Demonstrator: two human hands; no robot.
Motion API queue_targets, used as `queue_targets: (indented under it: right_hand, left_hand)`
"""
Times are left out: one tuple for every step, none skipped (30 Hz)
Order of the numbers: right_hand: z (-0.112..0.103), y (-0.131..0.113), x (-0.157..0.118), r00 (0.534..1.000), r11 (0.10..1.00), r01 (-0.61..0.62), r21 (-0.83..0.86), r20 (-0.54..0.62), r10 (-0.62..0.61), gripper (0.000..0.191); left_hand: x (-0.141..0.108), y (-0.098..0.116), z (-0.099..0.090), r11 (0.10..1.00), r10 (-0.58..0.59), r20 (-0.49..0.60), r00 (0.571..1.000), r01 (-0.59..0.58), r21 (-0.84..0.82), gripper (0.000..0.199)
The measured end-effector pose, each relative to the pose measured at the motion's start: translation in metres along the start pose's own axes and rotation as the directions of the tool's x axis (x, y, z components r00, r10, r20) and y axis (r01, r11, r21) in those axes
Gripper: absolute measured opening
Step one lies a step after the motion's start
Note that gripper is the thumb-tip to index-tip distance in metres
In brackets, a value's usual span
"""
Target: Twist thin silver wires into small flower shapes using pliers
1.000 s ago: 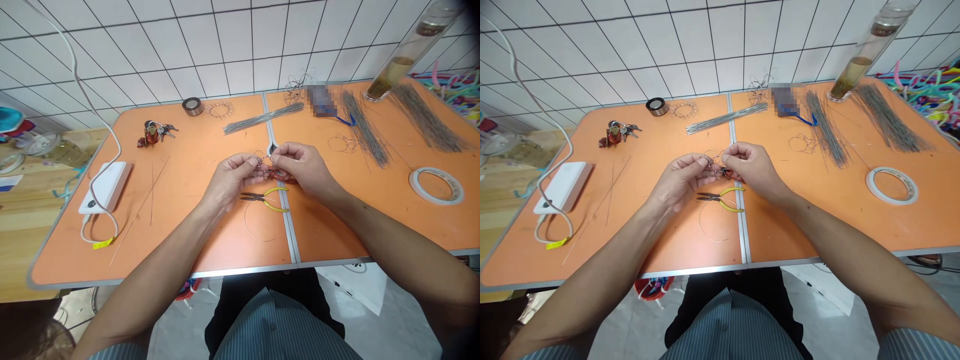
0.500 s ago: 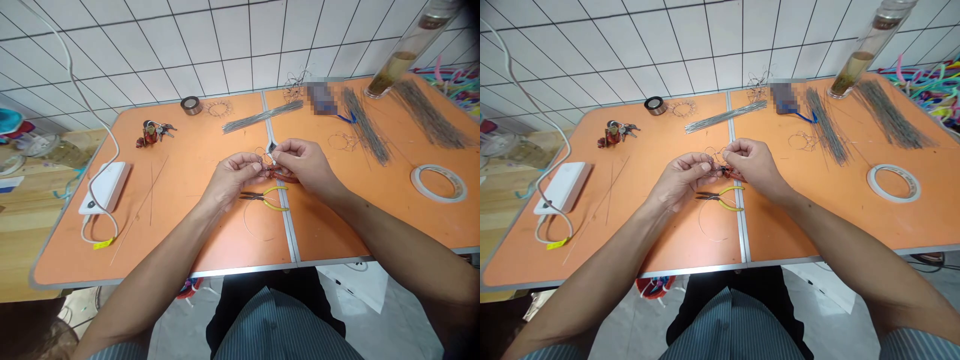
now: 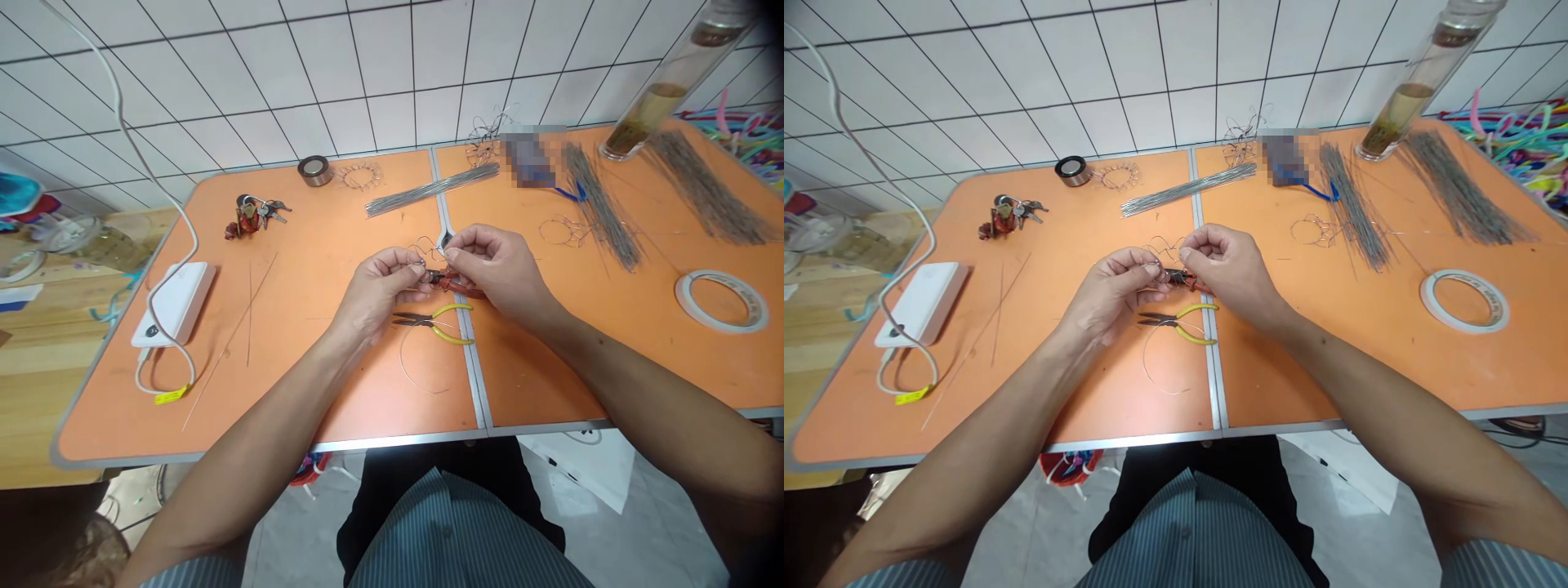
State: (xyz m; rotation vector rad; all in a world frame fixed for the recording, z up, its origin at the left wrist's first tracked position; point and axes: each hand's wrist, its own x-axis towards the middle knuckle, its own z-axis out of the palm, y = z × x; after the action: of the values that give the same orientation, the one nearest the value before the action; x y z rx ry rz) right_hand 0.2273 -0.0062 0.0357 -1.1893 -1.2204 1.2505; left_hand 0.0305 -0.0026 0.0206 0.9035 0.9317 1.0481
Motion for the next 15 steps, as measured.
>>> queue_targets:
  right_hand:
    - [-0.0003,0.0007,0.0002,1.000,1.000,0.007,-0.002,0.010,-0.007,0.015]
    - [-0.0006,0.0014,0.0006,1.000,1.000,0.015,-0.007,0.022,-0.015,0.015]
    - [-0.0010,0.0020,0.0009,0.999,1.000,0.021,-0.013,0.035,-0.021,0.016]
    - [-0.0015,0.0026,0.0013,0.999,1.000,0.025,-0.017,0.049,-0.024,0.017]
    - [-0.0020,0.0030,0.0016,0.998,1.000,0.024,-0.020,0.059,-0.023,0.018]
    - [-0.0025,0.0032,0.0018,0.998,1.000,0.018,-0.020,0.065,-0.016,0.019]
    - [-0.0030,0.0031,0.0018,0.998,1.000,0.008,-0.019,0.067,-0.007,0.020]
    - [-0.0034,0.0029,0.0017,0.998,1.000,-0.003,-0.017,0.065,0.004,0.021]
    - [-0.0036,0.0025,0.0015,0.998,1.000,-0.013,-0.015,0.059,0.014,0.022]
    - [-0.0037,0.0020,0.0012,0.998,1.000,-0.021,-0.012,0.051,0.022,0.023]
    - [-0.0035,0.0015,0.0008,0.999,1.000,-0.025,-0.010,0.043,0.025,0.023]
    - [-0.0031,0.0010,0.0004,0.999,1.000,-0.024,-0.009,0.036,0.025,0.023]
    - [-0.0026,0.0006,0.0000,0.999,1.000,-0.020,-0.010,0.030,0.020,0.023]
    - [-0.0019,0.0002,-0.0004,1.000,1.000,-0.013,-0.013,0.025,0.014,0.022]
    - [-0.0011,-0.0002,-0.0007,1.000,1.000,-0.003,-0.018,0.021,0.004,0.022]
  left_hand:
    - [0.0003,0.0002,0.0001,1.000,0.002,-0.009,1.000,-0.002,-0.003,0.028]
    - [0.0006,0.0004,0.0002,1.000,0.003,-0.019,1.000,-0.003,-0.006,0.027]
    - [0.0008,0.0007,0.0003,1.000,0.003,-0.027,1.000,-0.003,-0.010,0.026]
    - [0.0010,0.0010,0.0004,1.000,0.002,-0.032,0.999,-0.002,-0.015,0.026]
    - [0.0010,0.0012,0.0006,1.000,0.001,-0.031,1.000,-0.002,-0.023,0.025]
    - [0.0010,0.0015,0.0007,0.999,0.004,-0.029,1.000,-0.005,-0.031,0.025]
    - [0.0008,0.0016,0.0009,0.999,0.008,-0.024,1.000,-0.008,-0.038,0.024]
    - [0.0006,0.0016,0.0011,0.999,0.012,-0.018,1.000,-0.013,-0.041,0.024]
    - [0.0004,0.0015,0.0013,0.999,0.017,-0.011,1.000,-0.018,-0.041,0.025]
    - [0.0001,0.0014,0.0015,0.999,0.023,-0.002,1.000,-0.023,-0.038,0.026]
    - [-0.0002,0.0013,0.0017,0.999,0.030,0.006,1.000,-0.030,-0.034,0.026]
    - [-0.0004,0.0012,0.0019,0.999,0.037,0.013,0.999,-0.037,-0.029,0.027]
    - [-0.0007,0.0013,0.0021,0.999,0.044,0.017,0.999,-0.044,-0.022,0.027]
    - [-0.0010,0.0014,0.0023,0.999,0.051,0.016,0.999,-0.051,-0.015,0.028]
    - [-0.0012,0.0015,0.0024,0.999,0.054,0.011,0.998,-0.054,-0.006,0.028]
